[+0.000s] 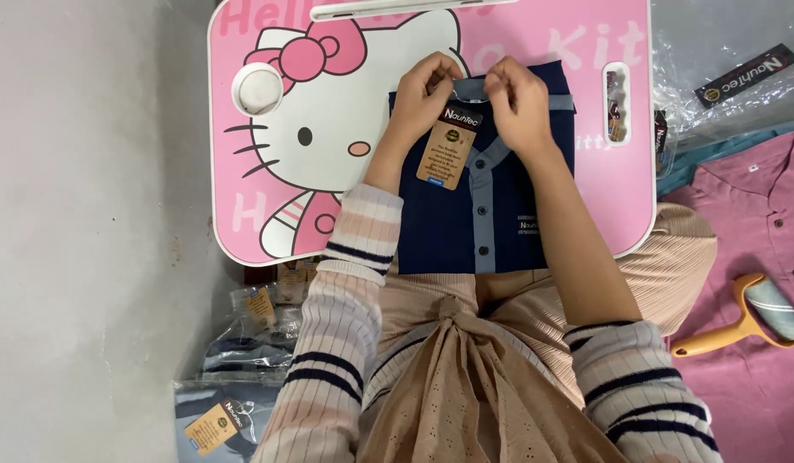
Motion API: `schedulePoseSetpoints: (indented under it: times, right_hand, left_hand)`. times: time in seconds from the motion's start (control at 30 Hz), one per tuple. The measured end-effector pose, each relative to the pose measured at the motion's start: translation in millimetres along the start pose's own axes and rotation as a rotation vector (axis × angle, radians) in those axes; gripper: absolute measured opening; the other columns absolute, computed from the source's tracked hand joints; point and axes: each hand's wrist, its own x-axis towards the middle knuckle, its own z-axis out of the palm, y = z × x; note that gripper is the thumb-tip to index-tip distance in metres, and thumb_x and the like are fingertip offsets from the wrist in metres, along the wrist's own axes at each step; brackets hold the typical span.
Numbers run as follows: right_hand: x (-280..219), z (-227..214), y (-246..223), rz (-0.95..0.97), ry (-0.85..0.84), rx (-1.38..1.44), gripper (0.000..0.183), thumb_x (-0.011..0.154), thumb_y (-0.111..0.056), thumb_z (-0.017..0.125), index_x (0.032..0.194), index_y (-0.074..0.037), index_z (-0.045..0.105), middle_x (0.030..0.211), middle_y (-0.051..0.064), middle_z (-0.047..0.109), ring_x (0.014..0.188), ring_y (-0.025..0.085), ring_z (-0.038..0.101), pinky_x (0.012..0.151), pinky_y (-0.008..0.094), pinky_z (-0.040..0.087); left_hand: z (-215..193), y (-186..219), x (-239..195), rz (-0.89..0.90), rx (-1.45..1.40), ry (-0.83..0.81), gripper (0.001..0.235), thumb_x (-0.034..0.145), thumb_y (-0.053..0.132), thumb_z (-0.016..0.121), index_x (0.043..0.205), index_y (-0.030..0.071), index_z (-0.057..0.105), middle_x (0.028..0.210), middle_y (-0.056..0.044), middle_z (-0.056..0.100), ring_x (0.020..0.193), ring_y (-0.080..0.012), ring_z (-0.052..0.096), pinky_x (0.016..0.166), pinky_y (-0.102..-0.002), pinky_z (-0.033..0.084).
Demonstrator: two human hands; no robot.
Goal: The person attaches a tag to a folded blue shirt using a string and needle, then places the shirt into a clear plastic bag and seals it. The person is sitting on the floor with a Hello Kitty tray on their lap.
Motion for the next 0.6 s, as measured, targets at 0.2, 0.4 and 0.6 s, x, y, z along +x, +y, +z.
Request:
schedulePoseSetpoints:
  times: [0.2,0.4,0.6]
  right_hand:
    - [3.0,-19.0,-9.6,-0.075,-0.213,-0.046,0.022,0.088,-0.009,0.084,0.083,0.000,0.064,0.071,0.004,0.054,0.059,0.015,0.042,0.057,0.029,0.037]
    - [2.3,-23.5,-15.7,0.045,-0.355,-0.077,0.033,0.072,-0.015,0.097,0.088,-0.003,0.071,0.082,0.003,0.061,0.068,0.015,0.049,0.065,0.029,0.043]
    - [3.3,-21.7,-12.1,0.135,-0.337,0.017,0.026,0.080,-0.005,0.092,0.091,-0.005,0.068,0.066,-0.003,0.048,0.057,0.009,0.035,0.056,0.025,0.032]
  left_hand:
    - [0.4,-0.3,0.9,0.027,-0.090,0.026,0.022,0.084,-0.011,0.052,0.093,0.005,0.065,0.082,-0.001,0.061,0.071,-0.0099,0.056,0.066,-0.021,0.046]
    - [0.2,3.9,0.3,0.082,-0.121,0.030,0.023,0.085,-0.014,0.052,0.094,0.005,0.060,0.086,-0.004,0.064,0.079,-0.0163,0.075,0.070,-0.022,0.052]
    - [1.4,7.7,1.4,0.065,-0.185,-0.008,0.023,0.084,-0.015,0.052,0.096,0.003,0.061,0.087,-0.005,0.060,0.077,-0.0191,0.074,0.070,-0.024,0.057]
